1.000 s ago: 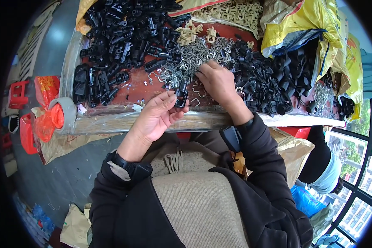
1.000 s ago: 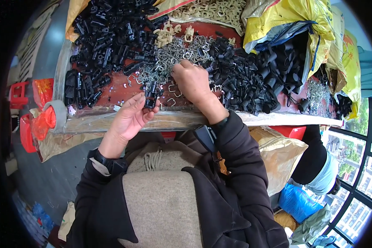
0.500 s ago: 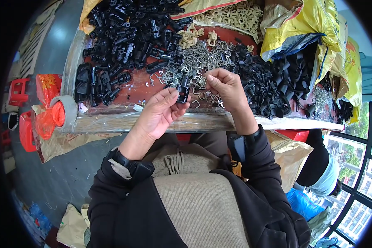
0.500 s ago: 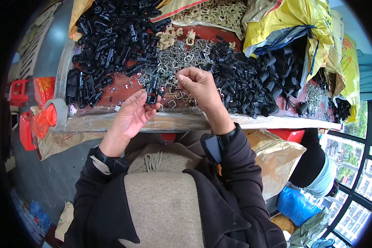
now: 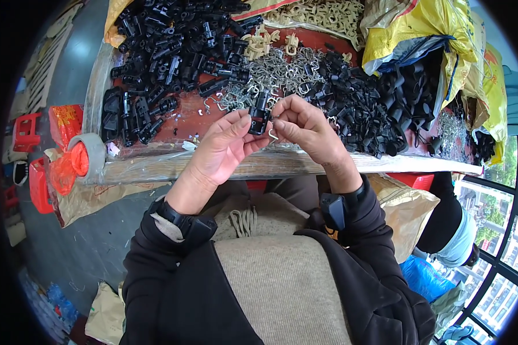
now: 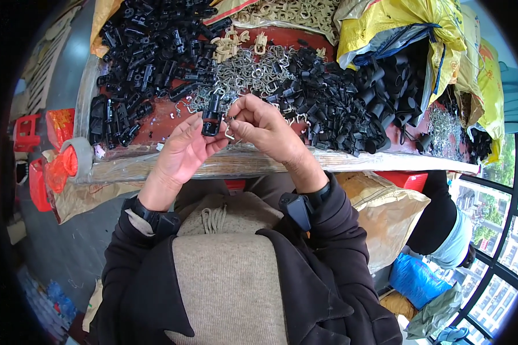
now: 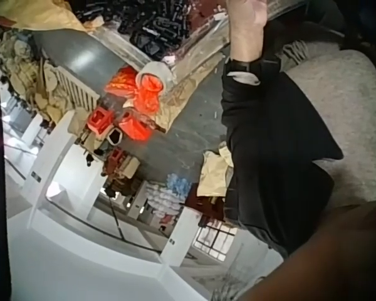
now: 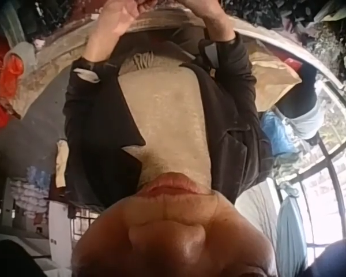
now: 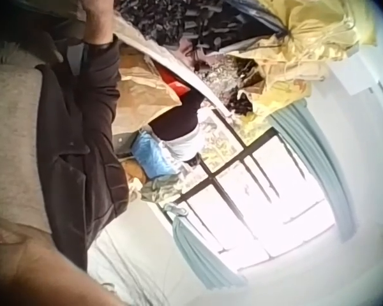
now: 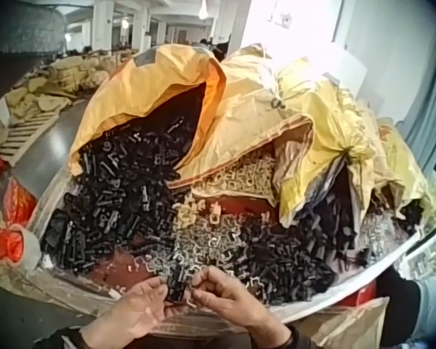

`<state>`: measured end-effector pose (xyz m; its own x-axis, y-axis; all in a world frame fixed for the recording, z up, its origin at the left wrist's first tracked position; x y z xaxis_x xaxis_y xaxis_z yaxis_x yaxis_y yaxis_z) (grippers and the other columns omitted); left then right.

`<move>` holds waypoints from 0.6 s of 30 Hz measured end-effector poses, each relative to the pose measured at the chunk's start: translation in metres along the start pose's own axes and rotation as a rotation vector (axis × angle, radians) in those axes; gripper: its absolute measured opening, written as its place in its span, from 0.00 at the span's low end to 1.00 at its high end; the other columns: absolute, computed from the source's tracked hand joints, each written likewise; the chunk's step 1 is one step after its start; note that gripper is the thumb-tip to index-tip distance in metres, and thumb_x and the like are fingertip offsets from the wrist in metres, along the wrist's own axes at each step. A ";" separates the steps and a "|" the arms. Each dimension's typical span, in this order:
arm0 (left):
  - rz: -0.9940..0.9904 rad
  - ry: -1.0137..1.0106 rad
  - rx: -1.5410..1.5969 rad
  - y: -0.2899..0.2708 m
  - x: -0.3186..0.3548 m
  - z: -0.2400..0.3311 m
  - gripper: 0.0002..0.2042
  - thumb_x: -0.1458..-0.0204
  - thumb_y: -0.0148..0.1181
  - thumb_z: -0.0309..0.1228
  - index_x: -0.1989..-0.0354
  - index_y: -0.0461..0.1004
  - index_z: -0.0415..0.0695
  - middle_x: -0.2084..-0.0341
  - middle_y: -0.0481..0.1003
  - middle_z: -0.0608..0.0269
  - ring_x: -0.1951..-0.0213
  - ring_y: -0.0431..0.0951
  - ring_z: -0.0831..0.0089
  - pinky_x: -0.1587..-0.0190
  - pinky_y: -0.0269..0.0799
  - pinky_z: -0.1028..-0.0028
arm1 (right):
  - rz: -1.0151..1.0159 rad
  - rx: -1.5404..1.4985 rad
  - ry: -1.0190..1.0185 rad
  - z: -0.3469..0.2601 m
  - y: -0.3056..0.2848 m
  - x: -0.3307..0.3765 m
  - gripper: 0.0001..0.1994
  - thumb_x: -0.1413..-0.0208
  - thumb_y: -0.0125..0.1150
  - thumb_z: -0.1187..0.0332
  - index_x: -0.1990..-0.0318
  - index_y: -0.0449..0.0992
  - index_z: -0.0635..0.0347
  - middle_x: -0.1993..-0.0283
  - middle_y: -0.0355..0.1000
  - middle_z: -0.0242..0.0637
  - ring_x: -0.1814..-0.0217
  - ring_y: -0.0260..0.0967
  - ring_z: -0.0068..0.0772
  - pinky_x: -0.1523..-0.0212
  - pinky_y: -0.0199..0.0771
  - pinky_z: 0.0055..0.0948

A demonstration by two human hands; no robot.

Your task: The person assembles components by hand, picking up a black plastic housing and inserting a small metal clip and a beige plastic part into it. They then slide a larger black plastic sleeve over the assembly and place the finished item into a large bag.

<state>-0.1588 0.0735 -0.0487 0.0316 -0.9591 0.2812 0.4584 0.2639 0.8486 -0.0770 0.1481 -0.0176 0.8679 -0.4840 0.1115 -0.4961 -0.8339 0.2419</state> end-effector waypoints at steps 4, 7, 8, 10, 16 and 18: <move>-0.016 0.000 -0.029 0.000 0.001 0.003 0.09 0.54 0.53 0.29 0.65 0.65 0.42 0.69 0.70 0.60 0.65 0.72 0.69 0.58 0.68 0.68 | 0.000 -0.004 -0.033 -0.003 0.004 0.004 0.05 0.51 0.51 0.72 0.69 0.66 0.65 0.74 0.64 0.28 0.74 0.59 0.14 0.74 0.60 0.13; -0.005 0.008 -0.029 -0.002 0.003 0.004 0.09 0.54 0.53 0.29 0.65 0.65 0.41 0.69 0.71 0.59 0.66 0.72 0.69 0.58 0.69 0.69 | 0.035 0.003 -0.086 -0.004 0.008 0.012 0.04 0.52 0.52 0.74 0.70 0.66 0.65 0.73 0.65 0.29 0.74 0.60 0.15 0.73 0.61 0.14; 0.001 0.011 -0.029 -0.003 0.003 0.005 0.09 0.54 0.53 0.30 0.66 0.65 0.41 0.69 0.71 0.59 0.66 0.72 0.69 0.59 0.69 0.69 | 0.069 0.018 -0.128 -0.006 0.009 0.015 0.04 0.52 0.52 0.75 0.71 0.66 0.66 0.73 0.65 0.30 0.74 0.60 0.15 0.73 0.61 0.15; 0.004 0.002 -0.025 -0.002 0.007 0.003 0.08 0.54 0.52 0.30 0.66 0.66 0.40 0.69 0.71 0.59 0.67 0.73 0.69 0.59 0.70 0.71 | 0.101 0.035 -0.173 -0.010 0.009 0.017 0.03 0.52 0.52 0.76 0.71 0.66 0.66 0.73 0.65 0.31 0.74 0.60 0.16 0.73 0.62 0.15; 0.028 -0.050 -0.009 0.003 0.011 -0.004 0.08 0.53 0.52 0.30 0.67 0.67 0.39 0.69 0.71 0.59 0.68 0.74 0.69 0.64 0.72 0.78 | 0.257 0.595 -0.381 -0.026 0.006 0.026 0.03 0.54 0.52 0.77 0.74 0.66 0.66 0.75 0.64 0.32 0.75 0.61 0.18 0.73 0.62 0.16; 0.024 -0.057 -0.022 0.005 0.013 -0.004 0.08 0.53 0.52 0.30 0.66 0.67 0.40 0.69 0.71 0.60 0.68 0.74 0.69 0.65 0.72 0.79 | 0.294 0.606 -0.362 -0.029 0.007 0.027 0.03 0.54 0.53 0.77 0.74 0.66 0.66 0.75 0.63 0.32 0.76 0.61 0.18 0.74 0.62 0.16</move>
<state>-0.1522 0.0623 -0.0426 -0.0079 -0.9450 0.3271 0.4775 0.2839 0.8315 -0.0562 0.1369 0.0153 0.6880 -0.6779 -0.2591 -0.7225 -0.6065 -0.3320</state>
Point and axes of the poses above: each hand's wrist, its own x-axis away from the middle knuckle, its own y-axis out of the palm, z = x × y, the point moved 7 cm from there along -x, towards the middle knuckle
